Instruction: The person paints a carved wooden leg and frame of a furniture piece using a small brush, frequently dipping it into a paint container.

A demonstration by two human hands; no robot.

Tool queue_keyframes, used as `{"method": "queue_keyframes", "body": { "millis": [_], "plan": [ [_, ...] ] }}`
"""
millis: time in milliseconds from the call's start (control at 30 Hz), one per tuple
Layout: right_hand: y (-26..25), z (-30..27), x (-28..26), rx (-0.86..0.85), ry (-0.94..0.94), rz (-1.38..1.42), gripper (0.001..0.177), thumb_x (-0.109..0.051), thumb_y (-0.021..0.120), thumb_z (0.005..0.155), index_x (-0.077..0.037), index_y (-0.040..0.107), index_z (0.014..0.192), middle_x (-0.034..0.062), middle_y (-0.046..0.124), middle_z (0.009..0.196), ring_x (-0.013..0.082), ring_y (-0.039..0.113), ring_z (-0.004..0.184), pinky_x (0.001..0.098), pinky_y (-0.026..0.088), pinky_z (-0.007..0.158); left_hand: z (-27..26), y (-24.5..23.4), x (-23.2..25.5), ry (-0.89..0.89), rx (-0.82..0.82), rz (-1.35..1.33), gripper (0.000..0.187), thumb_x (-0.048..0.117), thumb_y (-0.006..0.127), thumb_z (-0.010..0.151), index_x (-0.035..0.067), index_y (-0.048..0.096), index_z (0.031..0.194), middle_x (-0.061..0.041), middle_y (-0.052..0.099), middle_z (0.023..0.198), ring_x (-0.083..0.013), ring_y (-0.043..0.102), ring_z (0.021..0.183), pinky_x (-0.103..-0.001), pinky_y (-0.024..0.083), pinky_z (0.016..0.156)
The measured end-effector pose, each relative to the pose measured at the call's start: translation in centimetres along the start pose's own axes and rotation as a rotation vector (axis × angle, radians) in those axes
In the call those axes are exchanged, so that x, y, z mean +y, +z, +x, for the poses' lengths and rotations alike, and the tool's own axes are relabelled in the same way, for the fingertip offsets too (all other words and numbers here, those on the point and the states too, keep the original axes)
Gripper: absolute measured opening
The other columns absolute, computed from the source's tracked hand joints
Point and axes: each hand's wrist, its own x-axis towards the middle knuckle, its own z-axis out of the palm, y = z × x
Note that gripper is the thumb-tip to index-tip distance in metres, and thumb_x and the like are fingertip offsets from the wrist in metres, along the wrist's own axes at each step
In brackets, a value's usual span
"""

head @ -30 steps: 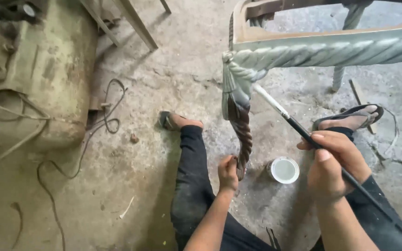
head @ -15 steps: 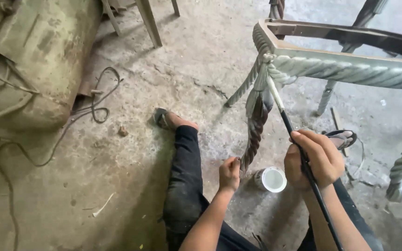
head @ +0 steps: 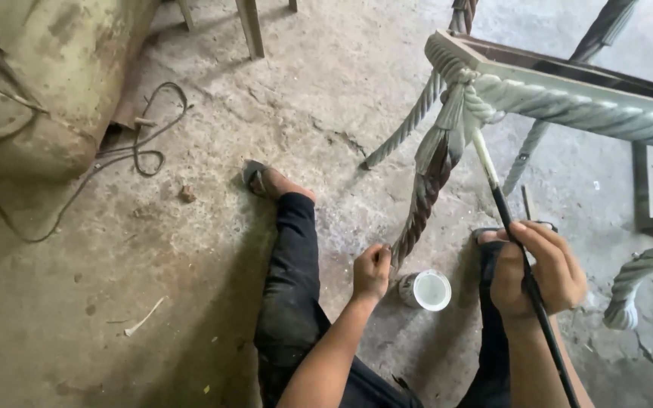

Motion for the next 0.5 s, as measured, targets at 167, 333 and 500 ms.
{"method": "queue_keyframes", "body": {
  "millis": [167, 333, 500],
  "plan": [
    [0.8, -1.5, 2.9, -0.029, -0.013, -0.066, 0.010, 0.004, 0.070, 0.101, 0.014, 0.071, 0.102, 0.0303, 0.072, 0.098, 0.0367, 0.074, 0.083, 0.0440, 0.062, 0.075, 0.0, 0.0, -0.1, -0.001, 0.003, 0.008, 0.044, 0.036, 0.050, 0.103, 0.014, 0.040, 0.065, 0.002, 0.038, 0.054, -0.0125, 0.037, 0.051, -0.035, 0.027, 0.050],
    [-0.3, -3.9, 2.4, -0.023, 0.101, -0.058, 0.009, 0.016, 0.063, 0.093, 0.014, 0.072, 0.095, 0.0267, 0.073, 0.097, 0.0372, 0.073, 0.090, 0.0448, 0.061, 0.084, -0.1, -0.1, -0.1, -0.036, -0.016, -0.002, 0.042, 0.036, 0.051, 0.102, 0.013, 0.043, 0.067, 0.001, 0.041, 0.055, -0.0134, 0.040, 0.051, -0.035, 0.029, 0.051],
    [0.0, -1.0, 1.5, 0.025, 0.061, 0.020, 0.010, 0.004, 0.063, 0.101, 0.012, 0.067, 0.100, 0.0230, 0.072, 0.089, 0.0371, 0.073, 0.089, 0.0460, 0.061, 0.085, -0.1, -0.2, -0.2, -0.003, -0.013, -0.029, 0.047, 0.038, 0.051, 0.104, 0.016, 0.038, 0.065, 0.004, 0.036, 0.053, -0.0105, 0.035, 0.050, -0.032, 0.026, 0.050]
  ]
}}
